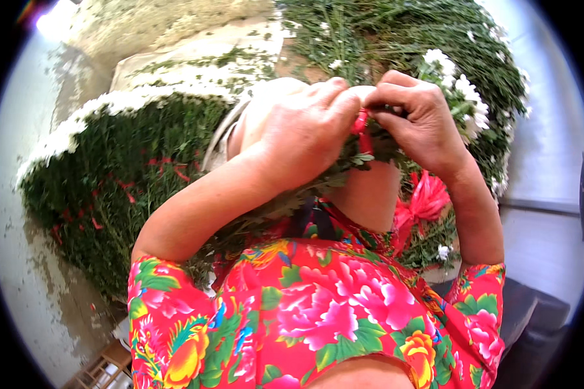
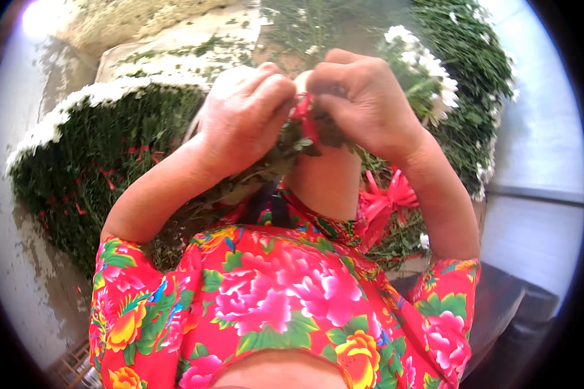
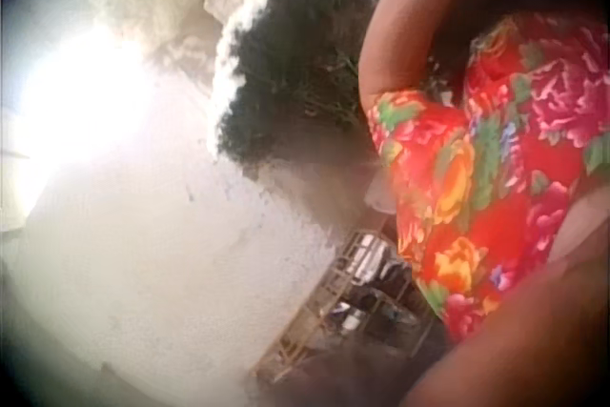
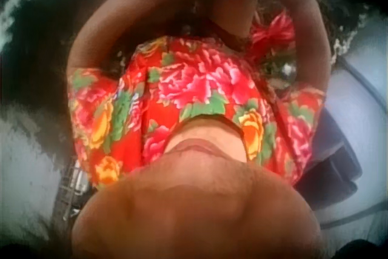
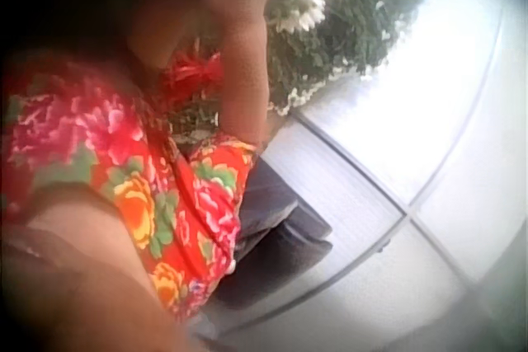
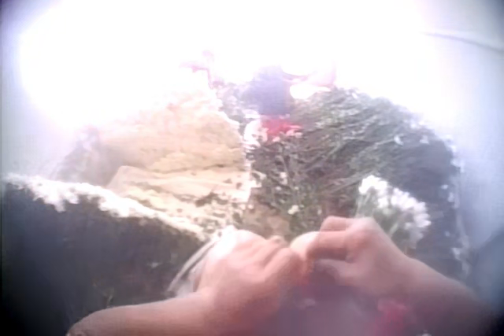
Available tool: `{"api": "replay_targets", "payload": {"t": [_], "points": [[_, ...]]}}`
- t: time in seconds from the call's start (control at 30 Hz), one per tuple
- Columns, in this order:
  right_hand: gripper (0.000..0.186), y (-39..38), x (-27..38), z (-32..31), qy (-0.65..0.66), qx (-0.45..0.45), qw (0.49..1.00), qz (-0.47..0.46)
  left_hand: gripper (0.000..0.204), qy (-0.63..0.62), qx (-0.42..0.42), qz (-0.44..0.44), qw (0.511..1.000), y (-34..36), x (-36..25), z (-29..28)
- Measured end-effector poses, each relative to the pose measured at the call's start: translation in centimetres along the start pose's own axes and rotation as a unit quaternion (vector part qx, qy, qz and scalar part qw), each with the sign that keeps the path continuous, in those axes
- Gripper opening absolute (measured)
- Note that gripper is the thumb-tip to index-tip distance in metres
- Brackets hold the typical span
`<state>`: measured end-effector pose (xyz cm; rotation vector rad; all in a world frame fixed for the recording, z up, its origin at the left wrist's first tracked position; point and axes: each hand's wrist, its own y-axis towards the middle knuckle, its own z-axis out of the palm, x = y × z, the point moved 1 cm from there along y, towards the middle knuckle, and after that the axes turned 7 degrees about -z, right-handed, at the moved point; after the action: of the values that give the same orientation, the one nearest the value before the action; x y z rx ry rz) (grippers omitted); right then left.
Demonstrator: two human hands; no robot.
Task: The person sorts stems of white flowers into bundles on the floor and ties each bundle with a red ribbon.
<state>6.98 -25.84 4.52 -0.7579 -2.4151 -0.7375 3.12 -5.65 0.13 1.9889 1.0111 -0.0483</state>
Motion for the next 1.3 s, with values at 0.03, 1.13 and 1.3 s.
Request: {"api": "replay_targets", "payload": {"t": [0.03,1.13,1.3], "points": [[0.010,0.1,0.5,0.2,-0.029,-0.011,0.999,-0.010,0.015,-0.024,0.016,-0.018,0.999,-0.2,0.1,-0.2],[0.016,-0.7,-10.3,0.6,0.302,-0.007,0.911,0.282,0.055,0.433,-0.297,-0.425,0.737,-34.3,6.6,-57.2],[0.015,-1.7,-9.9,0.4,0.269,-0.008,0.921,0.280,0.061,0.514,-0.298,-0.500,0.630,-47.3,20.2,-59.9]]}}
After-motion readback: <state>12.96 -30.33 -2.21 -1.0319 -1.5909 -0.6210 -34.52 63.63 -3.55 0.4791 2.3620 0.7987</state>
